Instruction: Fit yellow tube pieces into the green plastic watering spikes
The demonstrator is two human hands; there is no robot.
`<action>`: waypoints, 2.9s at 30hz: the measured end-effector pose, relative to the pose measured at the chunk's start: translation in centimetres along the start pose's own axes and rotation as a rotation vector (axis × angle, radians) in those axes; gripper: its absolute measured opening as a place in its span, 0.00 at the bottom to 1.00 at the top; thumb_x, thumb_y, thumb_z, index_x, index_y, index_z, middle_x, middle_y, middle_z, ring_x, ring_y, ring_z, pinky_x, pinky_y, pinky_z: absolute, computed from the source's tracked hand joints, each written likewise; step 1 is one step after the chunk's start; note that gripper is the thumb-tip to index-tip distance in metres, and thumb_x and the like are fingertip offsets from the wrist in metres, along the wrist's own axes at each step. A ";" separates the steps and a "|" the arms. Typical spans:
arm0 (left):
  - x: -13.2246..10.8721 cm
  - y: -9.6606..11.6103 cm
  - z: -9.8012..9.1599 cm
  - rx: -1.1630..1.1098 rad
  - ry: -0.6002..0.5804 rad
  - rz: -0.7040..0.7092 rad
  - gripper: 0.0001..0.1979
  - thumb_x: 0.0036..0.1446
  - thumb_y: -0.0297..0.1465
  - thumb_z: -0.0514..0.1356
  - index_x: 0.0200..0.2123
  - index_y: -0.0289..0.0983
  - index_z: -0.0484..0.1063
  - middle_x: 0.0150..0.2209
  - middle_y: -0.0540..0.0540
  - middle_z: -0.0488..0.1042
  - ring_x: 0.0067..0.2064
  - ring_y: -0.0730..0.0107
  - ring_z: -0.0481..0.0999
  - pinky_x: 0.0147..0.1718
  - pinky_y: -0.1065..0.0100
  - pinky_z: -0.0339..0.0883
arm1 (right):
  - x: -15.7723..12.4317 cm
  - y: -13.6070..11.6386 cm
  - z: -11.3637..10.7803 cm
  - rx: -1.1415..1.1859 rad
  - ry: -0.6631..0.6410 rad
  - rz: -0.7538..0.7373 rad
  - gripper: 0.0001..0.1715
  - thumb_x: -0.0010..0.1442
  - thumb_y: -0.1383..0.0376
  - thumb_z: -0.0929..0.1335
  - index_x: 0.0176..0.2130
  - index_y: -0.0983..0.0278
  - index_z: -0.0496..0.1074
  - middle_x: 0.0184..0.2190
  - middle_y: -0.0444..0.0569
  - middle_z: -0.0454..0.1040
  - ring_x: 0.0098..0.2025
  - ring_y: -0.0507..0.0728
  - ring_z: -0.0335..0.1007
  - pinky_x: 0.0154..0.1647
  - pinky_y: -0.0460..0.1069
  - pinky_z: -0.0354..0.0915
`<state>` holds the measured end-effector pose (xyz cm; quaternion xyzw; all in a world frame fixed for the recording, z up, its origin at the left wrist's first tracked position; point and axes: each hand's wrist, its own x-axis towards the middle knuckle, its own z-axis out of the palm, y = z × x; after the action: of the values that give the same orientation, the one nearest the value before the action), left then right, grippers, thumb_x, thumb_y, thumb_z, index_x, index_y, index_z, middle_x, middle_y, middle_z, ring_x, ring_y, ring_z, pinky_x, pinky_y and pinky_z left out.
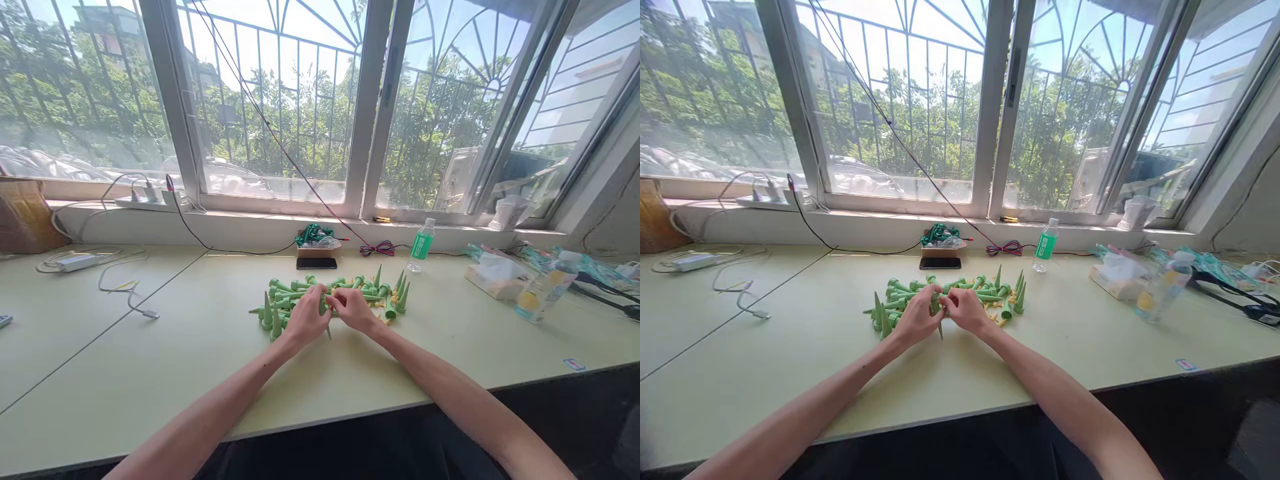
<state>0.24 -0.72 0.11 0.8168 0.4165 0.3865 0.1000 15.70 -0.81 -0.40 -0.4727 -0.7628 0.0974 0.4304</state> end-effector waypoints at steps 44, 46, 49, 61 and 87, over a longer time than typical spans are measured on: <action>0.2 -0.3 -0.1 -0.004 0.014 -0.051 0.10 0.52 0.29 0.56 0.40 0.38 0.64 0.38 0.45 0.71 0.38 0.64 0.72 0.35 0.65 0.64 | 0.2 -0.2 -0.5 0.148 -0.014 -0.008 0.06 0.59 0.69 0.68 0.34 0.64 0.76 0.31 0.47 0.74 0.25 0.50 0.66 0.28 0.45 0.62; 0.2 -0.3 -0.1 -0.008 0.015 -0.042 0.10 0.52 0.29 0.56 0.40 0.38 0.64 0.37 0.45 0.71 0.38 0.64 0.72 0.36 0.64 0.64 | 0.2 -0.4 -0.5 0.121 -0.017 -0.008 0.06 0.59 0.67 0.68 0.32 0.64 0.76 0.29 0.47 0.74 0.27 0.51 0.67 0.29 0.45 0.62; 0.2 -0.2 -0.1 -0.015 0.002 -0.038 0.10 0.53 0.29 0.56 0.40 0.38 0.64 0.38 0.45 0.71 0.37 0.64 0.72 0.36 0.64 0.64 | 0.2 -0.5 -0.6 0.088 -0.017 -0.009 0.09 0.59 0.66 0.67 0.29 0.64 0.75 0.27 0.46 0.74 0.28 0.52 0.67 0.30 0.45 0.60; 0.1 0.0 -0.1 -0.055 -0.036 -0.035 0.10 0.53 0.31 0.57 0.41 0.38 0.64 0.39 0.45 0.71 0.39 0.63 0.71 0.37 0.64 0.64 | 0.2 -1.2 -1.1 0.023 -0.011 -0.003 0.18 0.60 0.61 0.66 0.21 0.65 0.69 0.20 0.44 0.69 0.25 0.50 0.59 0.27 0.45 0.54; 0.1 0.1 -0.1 -0.030 -0.025 0.008 0.05 0.56 0.31 0.56 0.36 0.38 0.65 0.35 0.47 0.69 0.33 0.67 0.69 0.32 0.66 0.62 | 0.2 -0.3 -0.6 -0.009 -0.017 -0.012 0.31 0.65 0.50 0.59 0.18 0.64 0.59 0.16 0.41 0.57 0.21 0.49 0.50 0.23 0.45 0.48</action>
<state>0.30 -0.76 0.28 0.8215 0.4063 0.3828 0.1159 15.93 -1.01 0.26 -0.4693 -0.7695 0.0956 0.4223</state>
